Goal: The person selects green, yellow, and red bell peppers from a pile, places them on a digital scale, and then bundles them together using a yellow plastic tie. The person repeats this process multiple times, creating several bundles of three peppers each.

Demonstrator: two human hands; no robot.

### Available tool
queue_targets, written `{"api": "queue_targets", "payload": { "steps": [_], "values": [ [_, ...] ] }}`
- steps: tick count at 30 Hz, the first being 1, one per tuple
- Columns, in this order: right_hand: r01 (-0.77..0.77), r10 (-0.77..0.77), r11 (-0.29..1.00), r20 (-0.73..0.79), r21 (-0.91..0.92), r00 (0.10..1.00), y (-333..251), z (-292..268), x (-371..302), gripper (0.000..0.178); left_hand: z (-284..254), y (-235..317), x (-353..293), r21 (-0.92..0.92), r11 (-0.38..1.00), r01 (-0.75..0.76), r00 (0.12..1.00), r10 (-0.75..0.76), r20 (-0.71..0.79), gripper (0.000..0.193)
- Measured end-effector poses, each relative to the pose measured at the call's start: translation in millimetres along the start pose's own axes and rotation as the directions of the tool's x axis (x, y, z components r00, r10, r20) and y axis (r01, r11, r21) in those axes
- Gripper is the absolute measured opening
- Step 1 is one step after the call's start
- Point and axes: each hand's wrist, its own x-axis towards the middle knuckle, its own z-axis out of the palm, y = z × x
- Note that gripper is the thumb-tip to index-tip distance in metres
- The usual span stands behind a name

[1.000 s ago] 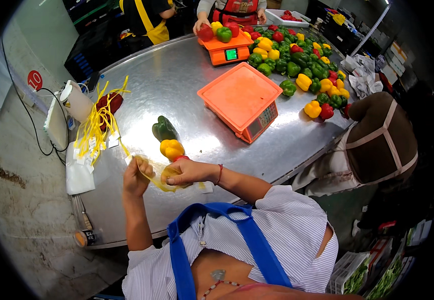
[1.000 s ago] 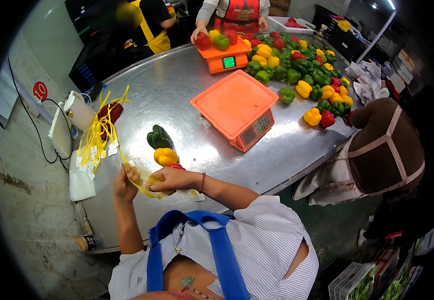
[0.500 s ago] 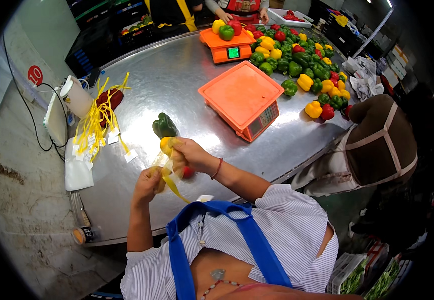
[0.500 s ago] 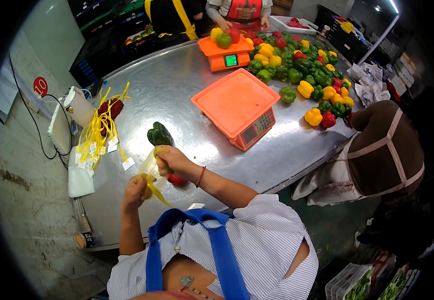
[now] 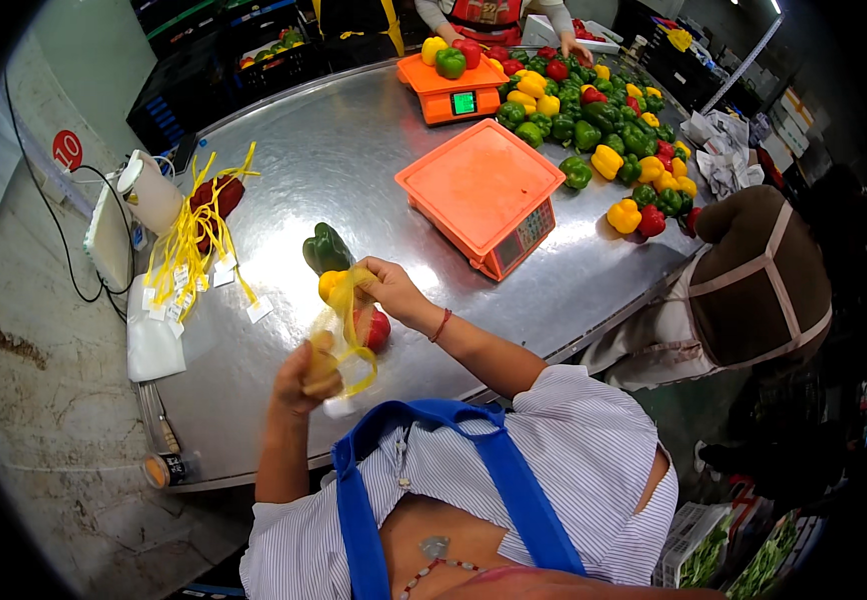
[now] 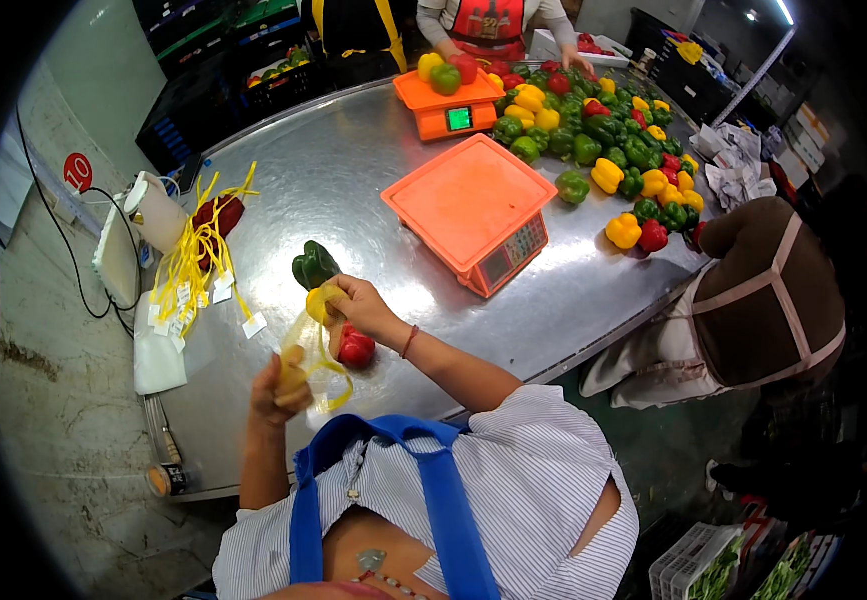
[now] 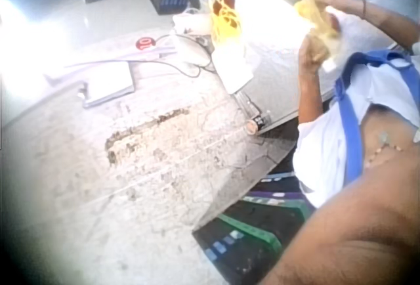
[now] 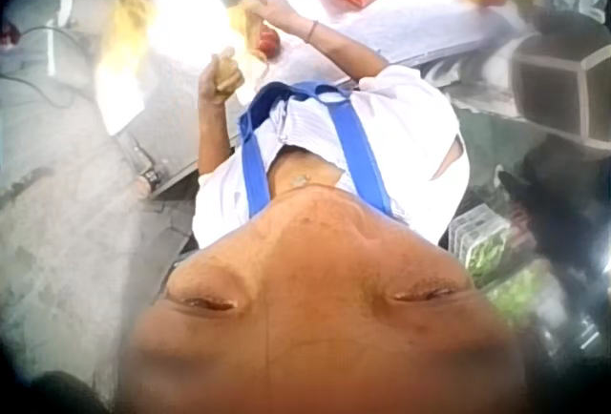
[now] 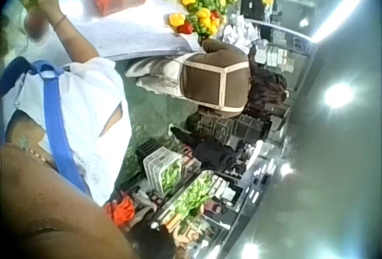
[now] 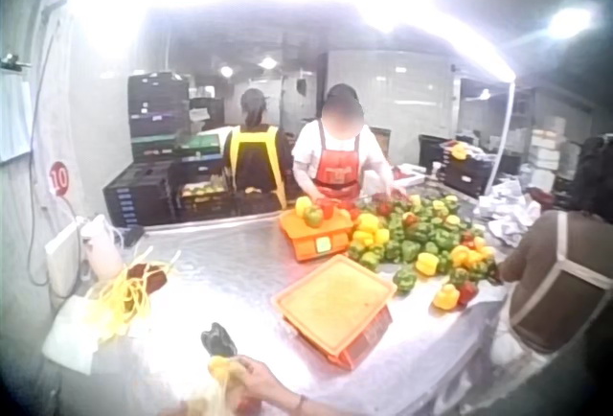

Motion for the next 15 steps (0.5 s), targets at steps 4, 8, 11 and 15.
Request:
{"api": "queue_targets", "payload": {
  "steps": [4, 8, 11, 15],
  "values": [
    [-0.092, 0.131, 0.957, -0.128, 0.275, 0.983, 10, 15, 1, 0.021, 6, -7, 4, 0.142, 0.978, 0.150, 0.985, -0.136, -0.103, 0.019],
    [-0.485, 0.410, 0.727, 0.258, 0.486, 0.875, 22, 0, -7, 0.023, -38, 12, -13, 0.306, 0.951, -0.051, 0.980, 0.107, -0.169, 0.019],
    [-0.655, 0.403, 0.691, 0.590, 0.306, 0.700, -17, 14, -32, 0.024, -33, 35, -11, 0.290, 0.924, -0.250, 0.904, 0.329, -0.271, 0.018],
    [-0.350, 0.301, 0.936, 0.408, 0.049, 0.862, 0, 22, -31, 0.026, -13, 25, 8, 0.305, 0.920, -0.246, 0.865, 0.351, -0.359, 0.014]
  ]
}}
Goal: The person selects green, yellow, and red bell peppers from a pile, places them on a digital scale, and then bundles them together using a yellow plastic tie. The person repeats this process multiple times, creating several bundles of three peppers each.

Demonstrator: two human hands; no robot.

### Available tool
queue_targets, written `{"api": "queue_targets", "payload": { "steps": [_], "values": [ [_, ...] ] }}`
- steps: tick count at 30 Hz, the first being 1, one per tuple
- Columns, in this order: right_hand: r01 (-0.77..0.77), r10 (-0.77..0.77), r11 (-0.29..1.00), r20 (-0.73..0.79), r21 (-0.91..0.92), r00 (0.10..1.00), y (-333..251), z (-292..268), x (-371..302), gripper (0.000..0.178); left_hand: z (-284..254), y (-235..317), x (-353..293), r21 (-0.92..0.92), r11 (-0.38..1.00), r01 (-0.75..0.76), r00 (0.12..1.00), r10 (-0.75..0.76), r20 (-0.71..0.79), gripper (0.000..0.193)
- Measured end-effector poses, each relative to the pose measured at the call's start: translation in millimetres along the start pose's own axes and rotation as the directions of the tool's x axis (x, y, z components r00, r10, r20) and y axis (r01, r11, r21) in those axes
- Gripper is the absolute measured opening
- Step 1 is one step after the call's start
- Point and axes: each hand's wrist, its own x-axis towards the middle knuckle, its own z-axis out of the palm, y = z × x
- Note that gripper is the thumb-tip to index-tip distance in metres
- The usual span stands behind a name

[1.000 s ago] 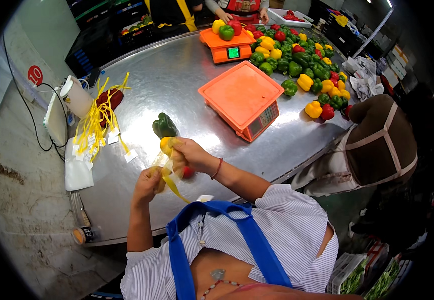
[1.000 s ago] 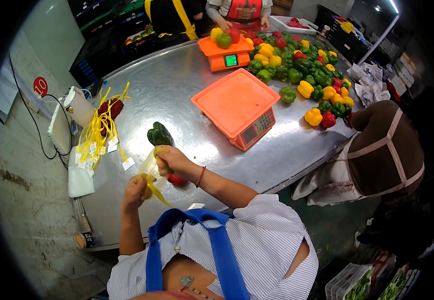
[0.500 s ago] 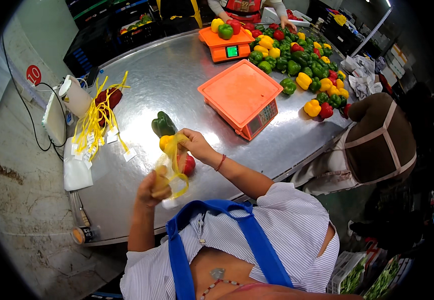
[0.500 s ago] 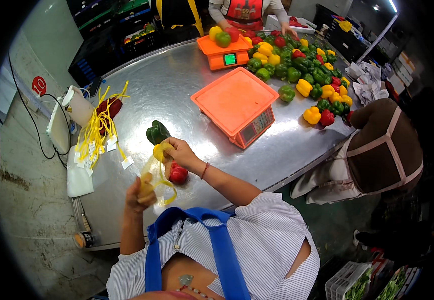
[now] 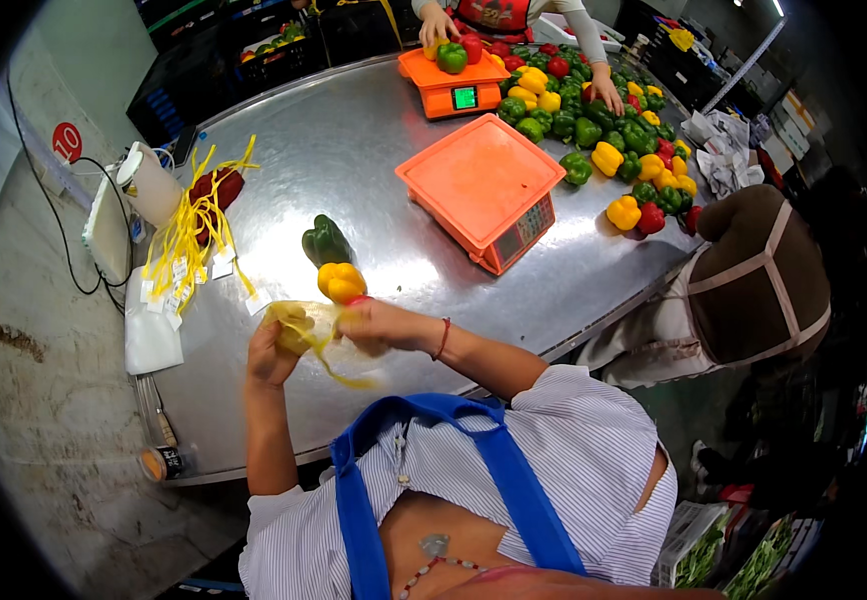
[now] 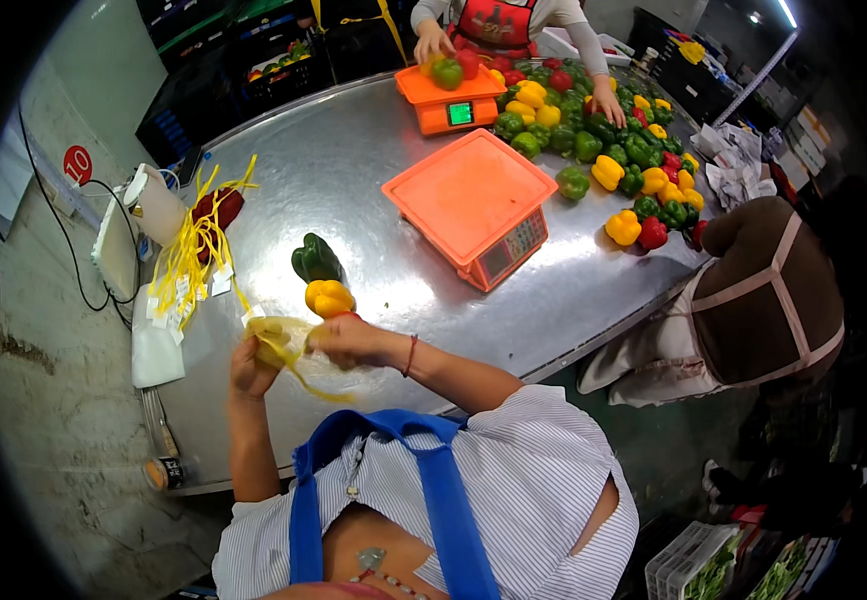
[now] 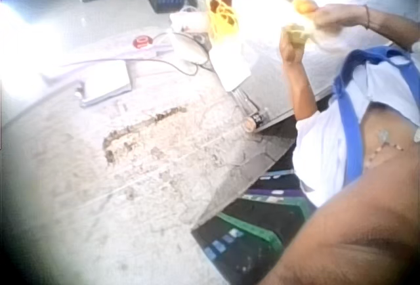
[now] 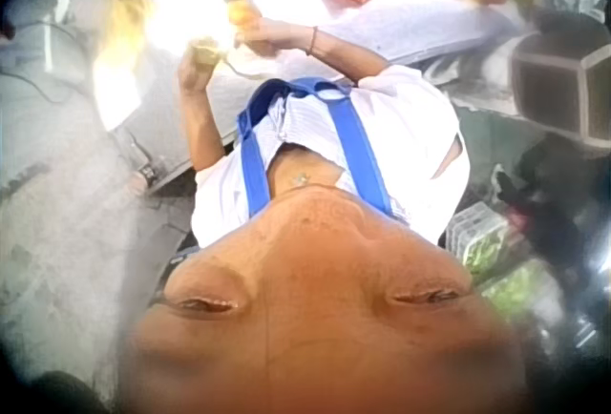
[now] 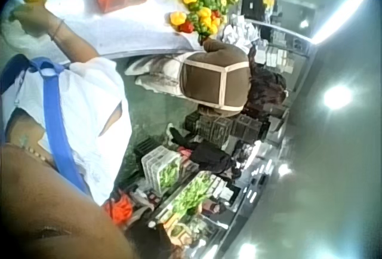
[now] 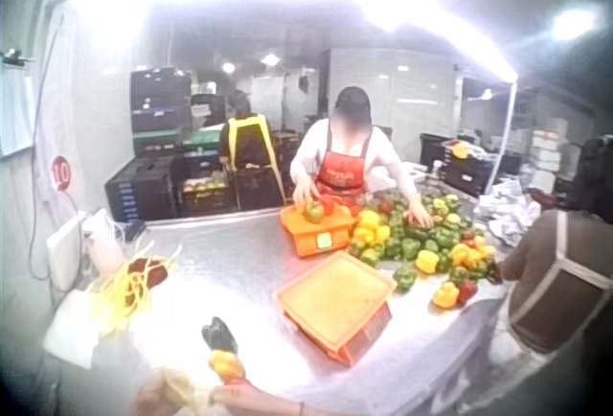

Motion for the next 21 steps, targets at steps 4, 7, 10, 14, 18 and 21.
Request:
{"api": "queue_targets", "payload": {
  "steps": [4, 7, 10, 14, 18, 21],
  "values": [
    [0.237, -0.171, 0.958, -0.344, 0.161, 0.923, -5, -27, 9, 0.023, -10, -23, -7, -0.252, 0.932, 0.258, 0.885, -0.124, 0.448, 0.020],
    [0.334, -0.245, 0.935, -0.462, 0.120, 0.852, -8, -17, 14, 0.024, 17, -32, -22, -0.199, 0.917, 0.345, 0.855, -0.220, 0.470, 0.018],
    [0.198, -0.028, 0.872, -0.358, 0.448, 0.933, 7, -23, 15, 0.025, 12, -29, -21, 0.041, 0.961, 0.275, 0.842, -0.261, 0.472, 0.018],
    [0.027, 0.065, 0.852, -0.157, 0.522, 0.985, 26, -36, 14, 0.027, -41, -22, -7, -0.128, 0.981, 0.147, 0.881, -0.070, 0.468, 0.022],
    [-0.054, 0.020, 0.930, 0.098, 0.362, 0.995, -5, 7, -10, 0.027, -29, -4, 2, -0.039, 0.996, -0.085, 0.982, 0.090, 0.166, 0.032],
    [0.103, -0.101, 0.995, 0.098, -0.013, 0.990, 16, -5, -2, 0.032, -42, -16, 14, -0.100, 0.994, -0.052, 0.982, 0.069, 0.176, 0.030]
  ]
}}
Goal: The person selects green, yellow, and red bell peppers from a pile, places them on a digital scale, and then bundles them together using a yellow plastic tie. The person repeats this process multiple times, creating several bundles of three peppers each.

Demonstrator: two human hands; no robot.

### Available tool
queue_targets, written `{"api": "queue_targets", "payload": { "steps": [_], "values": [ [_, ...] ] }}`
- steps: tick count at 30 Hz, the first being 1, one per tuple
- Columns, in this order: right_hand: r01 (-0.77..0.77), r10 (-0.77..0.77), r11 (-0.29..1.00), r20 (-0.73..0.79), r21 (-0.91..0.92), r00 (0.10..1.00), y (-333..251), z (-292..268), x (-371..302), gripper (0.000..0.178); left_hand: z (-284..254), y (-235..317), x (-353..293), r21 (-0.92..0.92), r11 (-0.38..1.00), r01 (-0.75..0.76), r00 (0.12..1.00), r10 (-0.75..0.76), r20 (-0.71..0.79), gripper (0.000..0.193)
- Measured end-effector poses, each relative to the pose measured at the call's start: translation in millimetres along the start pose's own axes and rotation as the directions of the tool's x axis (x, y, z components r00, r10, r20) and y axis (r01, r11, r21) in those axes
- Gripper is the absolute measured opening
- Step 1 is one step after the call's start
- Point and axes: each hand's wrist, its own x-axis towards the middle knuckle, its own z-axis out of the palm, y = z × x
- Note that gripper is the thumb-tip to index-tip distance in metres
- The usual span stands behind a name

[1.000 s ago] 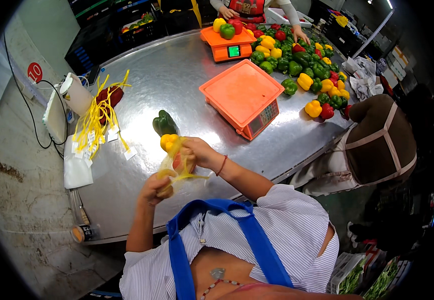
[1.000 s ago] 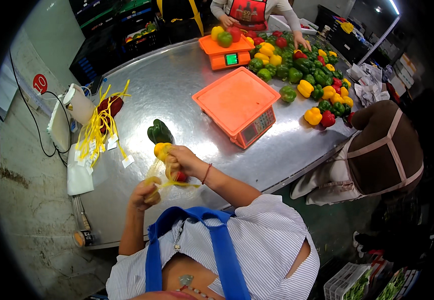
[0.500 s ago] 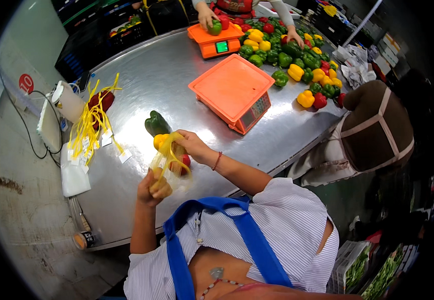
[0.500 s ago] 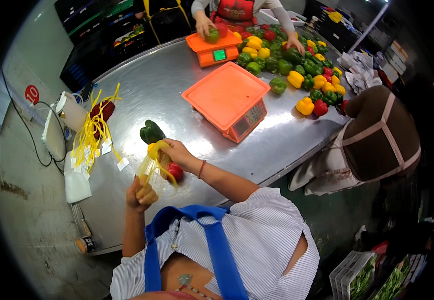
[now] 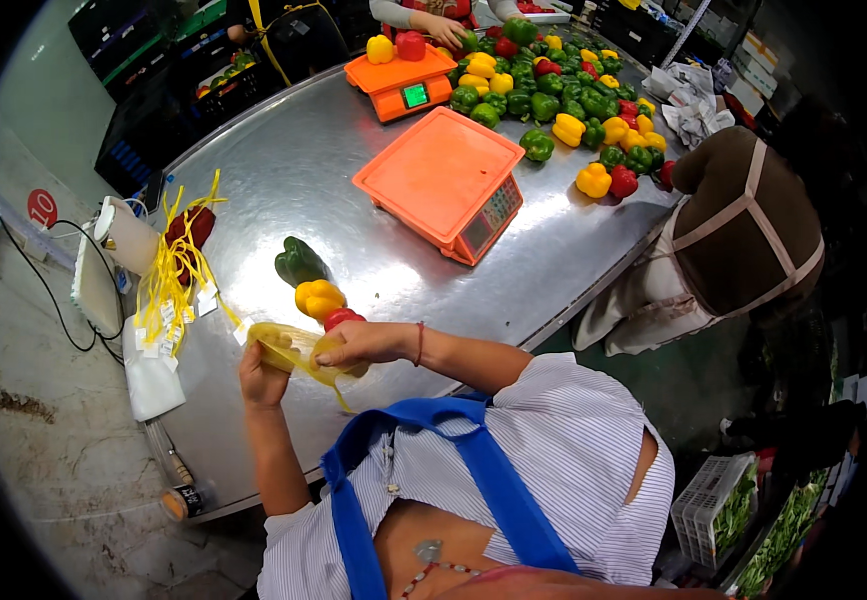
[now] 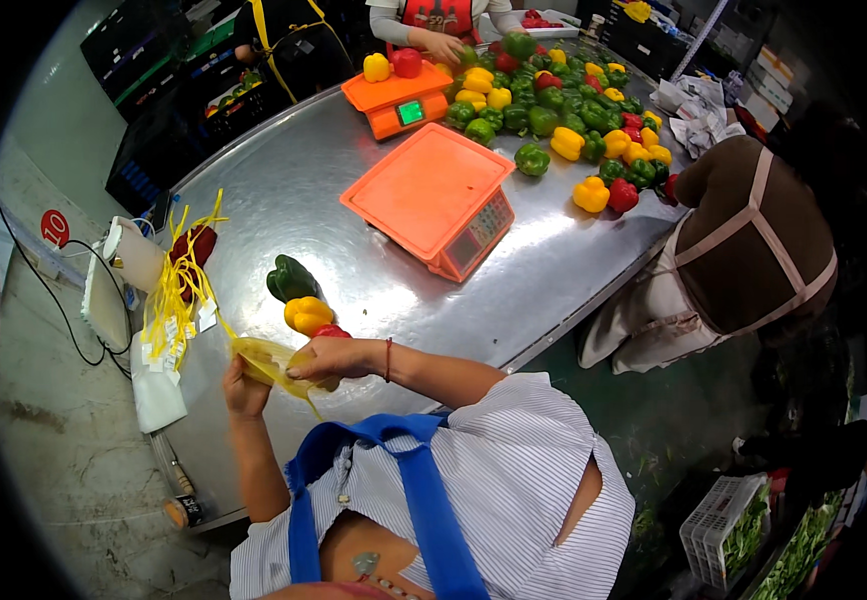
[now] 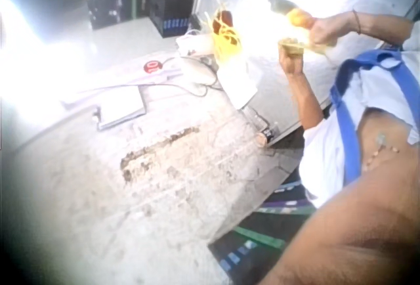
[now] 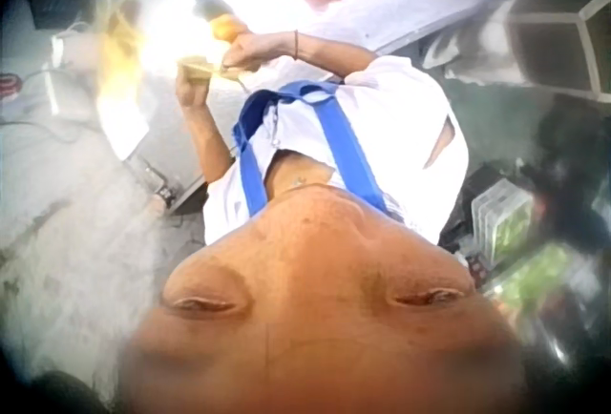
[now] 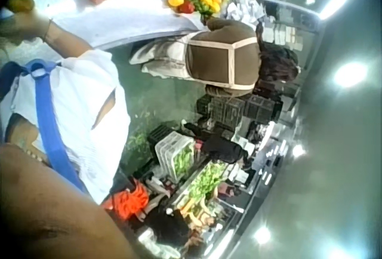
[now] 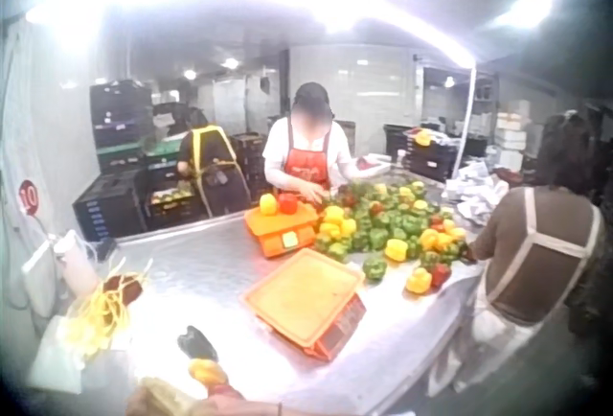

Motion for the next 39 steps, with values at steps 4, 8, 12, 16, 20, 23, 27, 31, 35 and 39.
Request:
{"api": "queue_targets", "payload": {
  "steps": [4, 8, 12, 16, 20, 23, 27, 31, 35, 39],
  "values": [
    [0.098, -0.086, 0.995, -0.325, 0.022, 0.942, -5, -23, -2, 0.026, 17, -11, -7, -0.280, 0.932, 0.232, 0.969, -0.196, 0.152, 0.023],
    [0.262, -0.289, 0.956, -0.557, -0.129, 0.779, -15, -22, 4, 0.022, 47, -37, -28, -0.083, 0.933, 0.350, 0.932, -0.338, 0.133, 0.035],
    [0.147, 0.069, 0.934, -0.567, 0.327, 0.821, -8, -18, 8, 0.019, 59, -41, -32, 0.272, 0.922, 0.274, 0.961, -0.256, -0.101, 0.034],
    [0.068, 0.138, 0.895, -0.419, 0.442, 0.898, -12, -13, 0, 0.019, 7, -28, -29, 0.158, 0.952, 0.262, 0.964, -0.267, 0.008, 0.028],
    [-0.041, 0.064, 0.994, -0.238, 0.098, 0.969, 0, -9, 0, 0.027, 1, -2, -13, 0.012, 0.999, 0.048, 0.990, -0.046, -0.130, 0.020],
    [-0.121, 0.114, 0.988, 0.073, 0.092, 0.991, -3, -2, -2, 0.027, 51, 2, -3, 0.074, 0.997, 0.038, 0.887, 0.000, -0.461, 0.016],
    [0.002, 0.013, 0.999, -0.368, 0.039, 0.930, -5, -11, 1, 0.020, 13, -8, -17, -0.096, 0.964, 0.246, 0.969, -0.242, 0.056, 0.018],
    [0.137, -0.004, 0.924, -0.349, 0.358, 0.937, -8, -29, 3, 0.020, 25, -30, -25, 0.008, 0.925, 0.380, 0.919, -0.378, 0.114, 0.023],
    [0.206, 0.004, 0.908, -0.502, 0.364, 0.865, -10, -9, 14, 0.022, 12, -37, -29, -0.050, 0.932, 0.358, 0.919, -0.342, 0.194, 0.028],
    [0.150, 0.192, 0.794, -0.476, 0.590, 0.858, -7, -4, 21, 0.018, -23, -38, -23, -0.106, 0.967, 0.234, 0.971, -0.226, 0.084, 0.037]
  ]
}}
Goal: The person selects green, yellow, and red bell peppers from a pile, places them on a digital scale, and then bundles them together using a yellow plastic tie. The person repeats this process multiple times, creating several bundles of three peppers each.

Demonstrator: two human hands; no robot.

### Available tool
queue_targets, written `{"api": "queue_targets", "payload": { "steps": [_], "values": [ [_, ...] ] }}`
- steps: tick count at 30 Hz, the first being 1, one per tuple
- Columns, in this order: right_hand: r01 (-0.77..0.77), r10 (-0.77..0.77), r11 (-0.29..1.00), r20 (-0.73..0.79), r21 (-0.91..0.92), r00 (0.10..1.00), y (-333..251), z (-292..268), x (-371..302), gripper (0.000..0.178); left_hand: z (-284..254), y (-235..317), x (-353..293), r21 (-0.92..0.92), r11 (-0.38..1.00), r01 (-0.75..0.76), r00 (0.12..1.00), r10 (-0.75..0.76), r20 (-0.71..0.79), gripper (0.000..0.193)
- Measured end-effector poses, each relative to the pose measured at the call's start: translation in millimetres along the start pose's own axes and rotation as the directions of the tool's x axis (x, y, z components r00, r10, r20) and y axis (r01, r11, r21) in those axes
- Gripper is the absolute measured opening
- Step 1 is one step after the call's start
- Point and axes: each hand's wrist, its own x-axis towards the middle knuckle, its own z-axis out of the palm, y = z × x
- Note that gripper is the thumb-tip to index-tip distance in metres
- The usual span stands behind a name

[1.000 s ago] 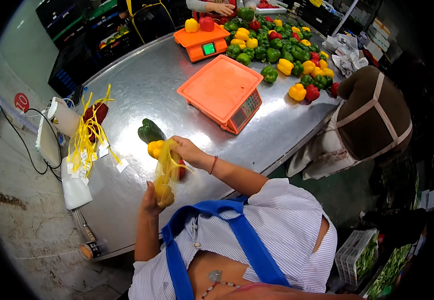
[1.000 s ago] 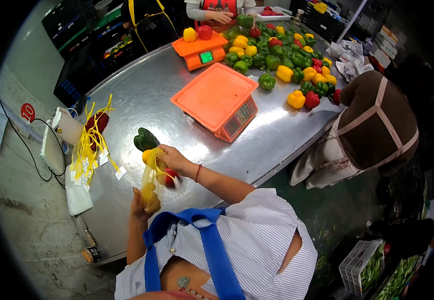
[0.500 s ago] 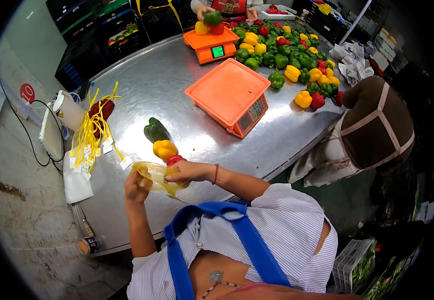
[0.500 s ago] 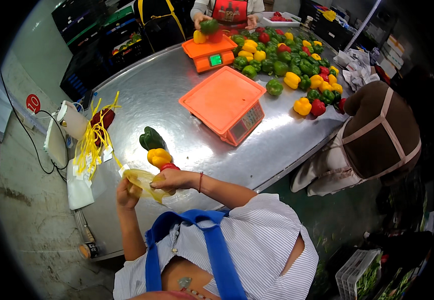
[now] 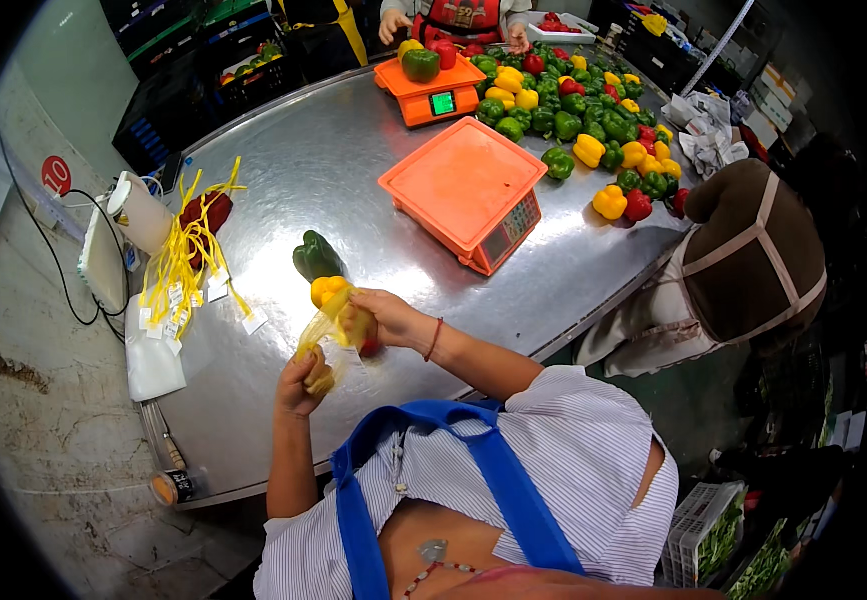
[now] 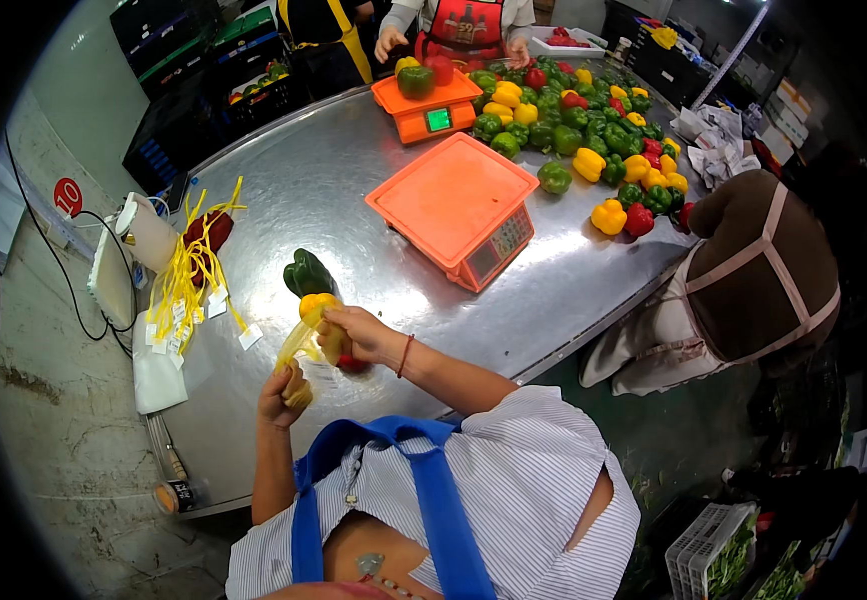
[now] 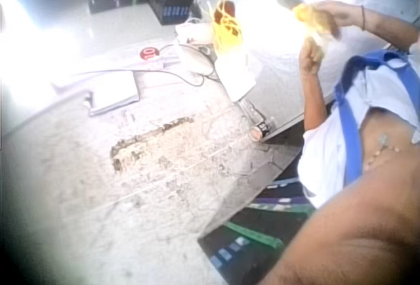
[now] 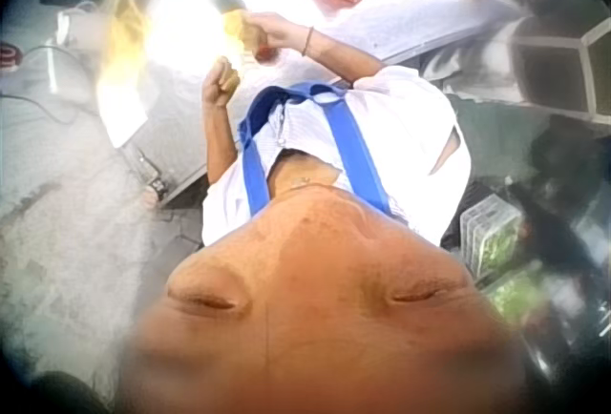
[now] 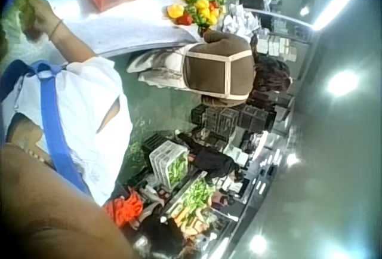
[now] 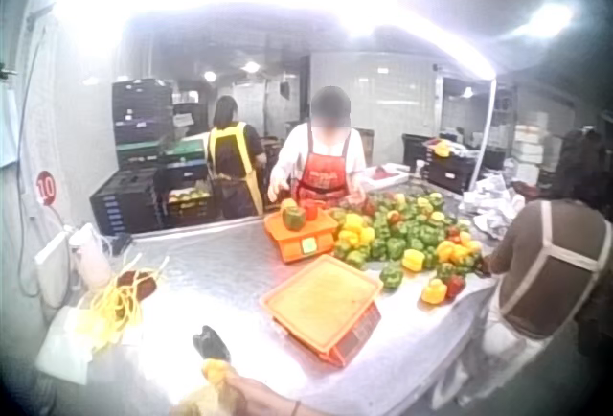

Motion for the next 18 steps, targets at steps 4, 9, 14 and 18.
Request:
{"api": "queue_targets", "payload": {
  "steps": [4, 9, 14, 18],
  "values": [
    [-0.308, 0.251, 0.951, 0.494, 0.036, 0.833, 10, -25, -2, 0.015, 0, 17, 9, 0.084, 0.974, -0.210, 0.960, 0.221, -0.171, 0.039],
    [-0.150, 0.251, 0.947, 0.365, -0.283, 0.896, 18, -13, -20, 0.020, 1, 25, 14, 0.132, 0.985, -0.115, 0.974, 0.138, -0.180, 0.040],
    [0.060, 0.121, 0.826, 0.281, -0.560, 0.952, 18, -32, -20, 0.018, 38, 17, 3, -0.185, 0.983, -0.008, 0.986, -0.023, -0.168, 0.033],
    [0.198, -0.177, 0.892, 0.090, -0.406, 0.980, 11, -27, -22, 0.020, 36, 4, 3, -0.317, 0.940, 0.123, 0.972, -0.050, 0.230, 0.023]
  ]
}}
